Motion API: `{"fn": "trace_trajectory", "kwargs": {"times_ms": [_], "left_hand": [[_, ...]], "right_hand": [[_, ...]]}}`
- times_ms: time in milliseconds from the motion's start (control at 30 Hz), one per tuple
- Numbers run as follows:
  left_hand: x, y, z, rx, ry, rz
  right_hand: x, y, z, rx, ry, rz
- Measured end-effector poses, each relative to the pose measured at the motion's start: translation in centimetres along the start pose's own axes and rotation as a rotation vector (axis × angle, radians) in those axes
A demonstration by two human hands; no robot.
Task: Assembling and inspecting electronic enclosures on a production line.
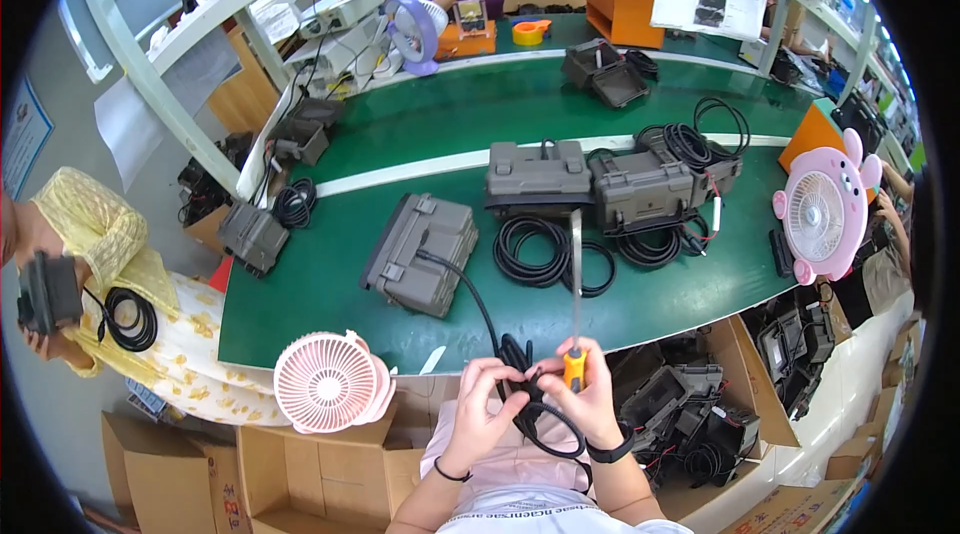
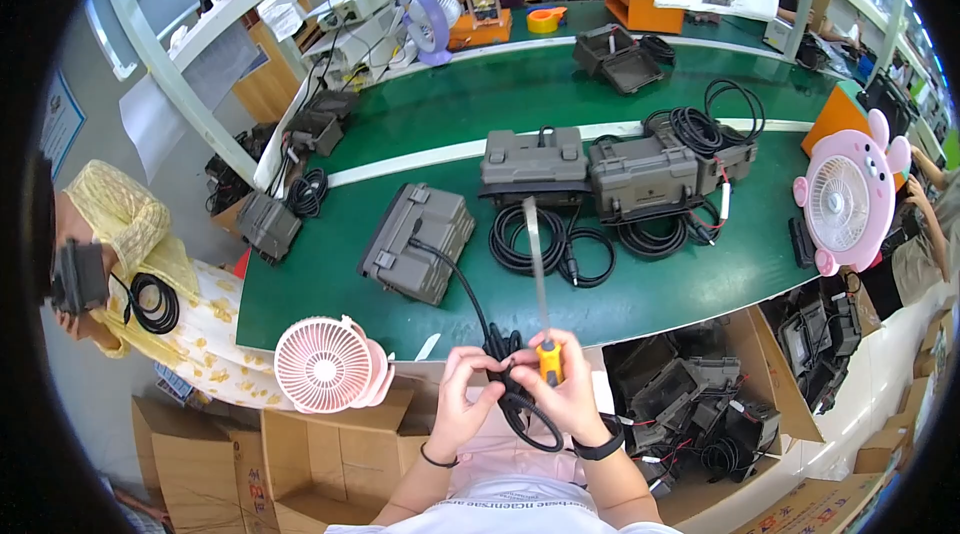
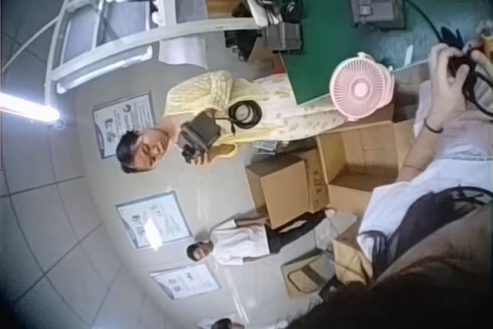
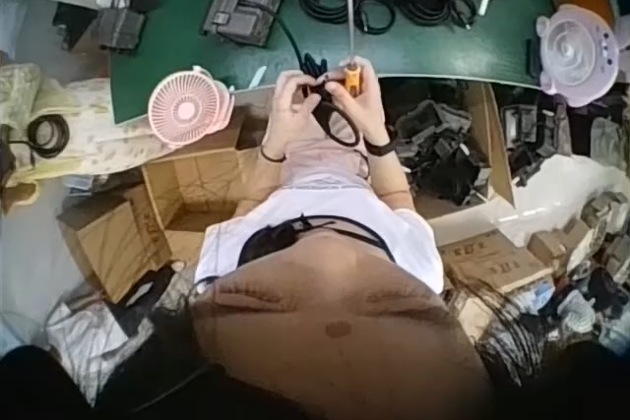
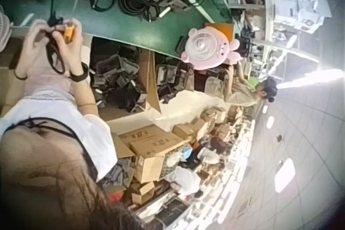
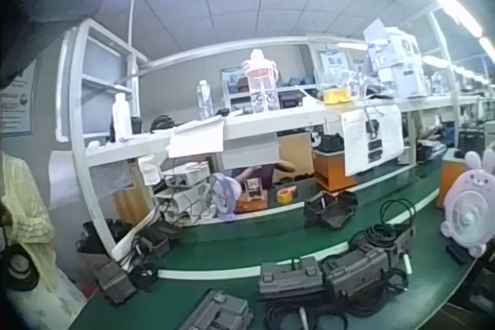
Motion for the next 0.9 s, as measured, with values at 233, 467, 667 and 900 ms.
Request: {"fn": "trace_trajectory", "kwargs": {"times_ms": [233, 467, 667, 900], "left_hand": [[0.7, -0.5, -0.8, 0.015, 0.217, 0.149], [-0.7, -0.7, 0.4, -0.152, 0.089, 0.465], [-2.7, -3.1, 5.3, 0.095, -0.728, 0.560], [-3.3, -5.4, 8.9, 0.359, -0.679, 0.534]], "right_hand": [[-0.4, -0.9, 2.5, 0.170, -0.532, 0.209], [-0.7, -1.6, 2.5, 0.144, -0.549, 0.192], [-0.1, -1.7, 0.7, 0.090, -0.343, 0.188], [0.6, -0.8, -0.6, -0.129, -0.195, 0.705]]}}
Point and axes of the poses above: each hand's wrist, its own y-axis towards the middle knuckle, its own x-axis out of the back of the hand, z = x × y, the point moved 4 cm from there along y, towards the middle knuckle, and after that the axes turned 4 degrees about z, right-handed, at the moved point
